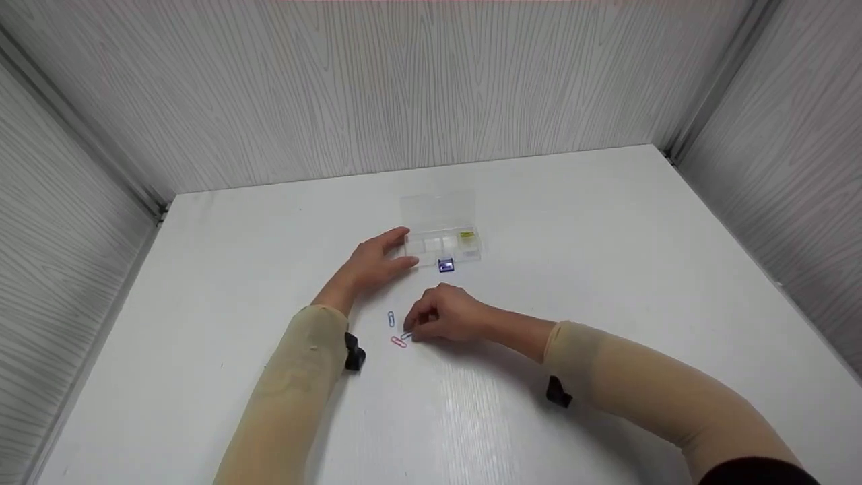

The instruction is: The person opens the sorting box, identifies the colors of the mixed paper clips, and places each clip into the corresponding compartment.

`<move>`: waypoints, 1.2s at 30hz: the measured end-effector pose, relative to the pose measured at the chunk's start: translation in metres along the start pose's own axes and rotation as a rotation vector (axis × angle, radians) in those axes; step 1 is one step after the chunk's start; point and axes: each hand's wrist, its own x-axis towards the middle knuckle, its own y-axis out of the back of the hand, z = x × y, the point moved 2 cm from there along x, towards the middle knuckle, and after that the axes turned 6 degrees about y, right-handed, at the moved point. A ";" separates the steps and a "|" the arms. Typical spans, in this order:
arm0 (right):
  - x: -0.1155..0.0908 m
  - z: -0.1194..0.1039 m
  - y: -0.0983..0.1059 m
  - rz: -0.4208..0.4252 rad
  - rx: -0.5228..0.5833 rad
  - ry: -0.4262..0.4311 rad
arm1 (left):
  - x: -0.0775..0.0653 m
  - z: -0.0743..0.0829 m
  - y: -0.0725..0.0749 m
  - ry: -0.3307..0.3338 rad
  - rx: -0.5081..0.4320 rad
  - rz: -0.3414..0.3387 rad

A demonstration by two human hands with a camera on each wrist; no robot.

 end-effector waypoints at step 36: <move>-0.003 0.000 0.001 -0.054 -0.099 -0.036 | 0.000 -0.001 0.000 0.015 0.000 -0.002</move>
